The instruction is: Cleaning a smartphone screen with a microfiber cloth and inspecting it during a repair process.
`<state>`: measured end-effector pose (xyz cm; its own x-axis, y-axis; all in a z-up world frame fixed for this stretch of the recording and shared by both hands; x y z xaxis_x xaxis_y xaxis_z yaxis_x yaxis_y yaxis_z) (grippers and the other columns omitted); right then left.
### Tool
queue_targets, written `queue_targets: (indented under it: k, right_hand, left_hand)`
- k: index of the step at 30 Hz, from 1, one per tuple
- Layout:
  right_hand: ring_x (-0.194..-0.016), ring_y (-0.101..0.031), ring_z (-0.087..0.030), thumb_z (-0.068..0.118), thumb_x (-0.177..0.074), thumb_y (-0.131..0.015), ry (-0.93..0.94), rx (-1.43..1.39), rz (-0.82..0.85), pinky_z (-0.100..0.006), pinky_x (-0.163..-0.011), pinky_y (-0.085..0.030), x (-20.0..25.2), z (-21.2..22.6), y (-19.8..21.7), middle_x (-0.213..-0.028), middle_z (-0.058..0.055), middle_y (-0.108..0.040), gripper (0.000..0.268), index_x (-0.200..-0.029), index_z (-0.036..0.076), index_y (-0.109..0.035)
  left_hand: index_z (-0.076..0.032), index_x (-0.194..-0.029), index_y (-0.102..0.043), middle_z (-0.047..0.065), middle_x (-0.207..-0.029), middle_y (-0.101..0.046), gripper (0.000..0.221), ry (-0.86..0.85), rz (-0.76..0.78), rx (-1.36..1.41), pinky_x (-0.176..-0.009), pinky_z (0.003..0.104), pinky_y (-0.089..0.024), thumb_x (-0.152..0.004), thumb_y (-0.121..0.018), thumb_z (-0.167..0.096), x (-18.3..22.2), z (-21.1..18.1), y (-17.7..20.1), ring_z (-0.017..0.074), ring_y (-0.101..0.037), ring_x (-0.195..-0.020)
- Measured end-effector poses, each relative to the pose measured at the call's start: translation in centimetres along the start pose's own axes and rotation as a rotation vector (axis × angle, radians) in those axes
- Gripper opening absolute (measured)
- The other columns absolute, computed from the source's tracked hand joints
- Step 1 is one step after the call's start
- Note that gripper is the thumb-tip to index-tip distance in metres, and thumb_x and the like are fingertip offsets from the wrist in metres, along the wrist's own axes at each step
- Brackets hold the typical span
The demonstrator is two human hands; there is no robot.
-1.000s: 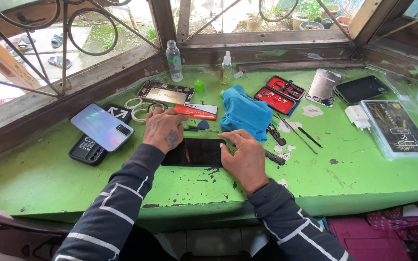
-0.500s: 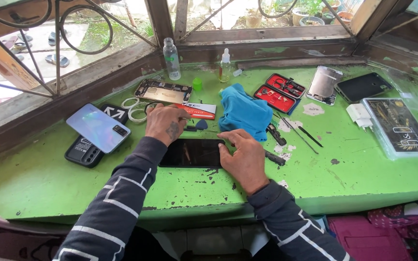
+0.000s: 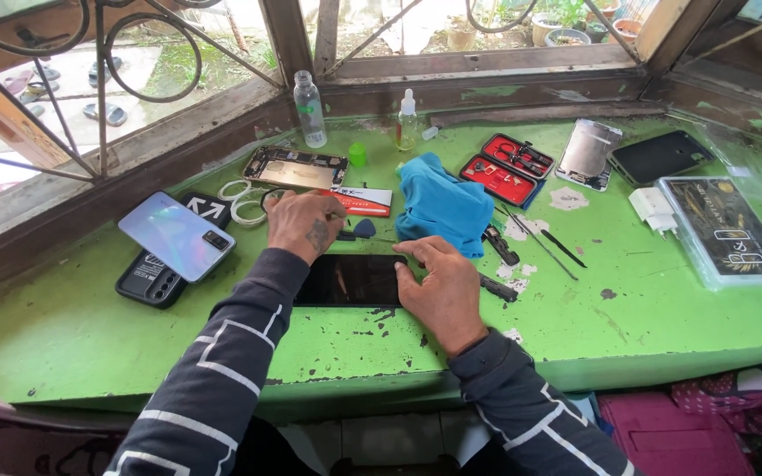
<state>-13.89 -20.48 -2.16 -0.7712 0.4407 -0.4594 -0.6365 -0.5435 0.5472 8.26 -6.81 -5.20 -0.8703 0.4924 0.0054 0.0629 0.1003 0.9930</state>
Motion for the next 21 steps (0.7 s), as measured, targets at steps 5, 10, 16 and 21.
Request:
queue_targets:
  k: [5,10,16,21]
  right_hand:
    - [-0.082,-0.076,-0.032,0.003,-0.076,-0.08,-0.006,0.009,-0.004,-0.036,-0.061,-0.064,0.0,-0.1,0.0,-0.09,-0.008,-0.076,0.027,-0.099,0.017,-0.083]
    - [-0.081,-0.076,-0.029,0.006,-0.075,-0.08,0.003,0.027,-0.023,-0.035,-0.061,-0.063,0.2,-0.3,0.0,-0.089,-0.004,-0.075,0.027,-0.097,0.02,-0.083]
    - [-0.081,-0.076,-0.031,0.005,-0.076,-0.079,-0.008,-0.007,-0.01,-0.036,-0.059,-0.063,0.1,0.1,0.4,-0.09,-0.008,-0.076,0.026,-0.098,0.018,-0.083]
    - [-0.081,-0.076,-0.032,0.002,-0.078,-0.078,-0.04,-0.028,0.005,-0.034,-0.059,-0.063,-0.1,0.2,0.5,-0.093,-0.011,-0.077,0.027,-0.101,0.016,-0.083]
  left_hand:
    - [-0.047,-0.103,-0.075,-0.01,-0.109,-0.072,0.016,0.003,-0.008,0.038,-0.116,0.053,-0.031,-0.09,-0.067,-0.045,-0.2,0.1,-0.4,0.0259,-0.06,-0.12]
    - [-0.045,-0.099,-0.075,-0.009,-0.104,-0.073,0.013,0.005,-0.026,0.06,-0.114,0.054,-0.033,-0.089,-0.068,-0.042,-1.7,0.7,-2.8,0.0267,-0.062,-0.117]
    - [-0.041,-0.098,-0.075,-0.009,-0.102,-0.074,0.014,-0.014,-0.049,0.047,-0.114,0.052,-0.034,-0.089,-0.064,-0.041,-1.7,0.7,-3.4,0.0255,-0.063,-0.114]
    - [-0.032,-0.102,-0.074,-0.005,-0.107,-0.072,0.016,-0.086,-0.12,0.039,-0.113,0.054,-0.035,-0.093,-0.062,-0.04,-1.3,0.2,-2.5,0.0284,-0.061,-0.116]
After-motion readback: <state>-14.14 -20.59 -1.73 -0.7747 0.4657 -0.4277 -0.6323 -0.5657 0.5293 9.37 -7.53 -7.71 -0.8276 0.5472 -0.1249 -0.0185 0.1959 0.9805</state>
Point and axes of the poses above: each hand's wrist, its own x-axis away from the middle knuckle, its own y-axis out of the back of the hand, z = x × y, the point moved 2 cm from there along -x, towards the middle knuckle
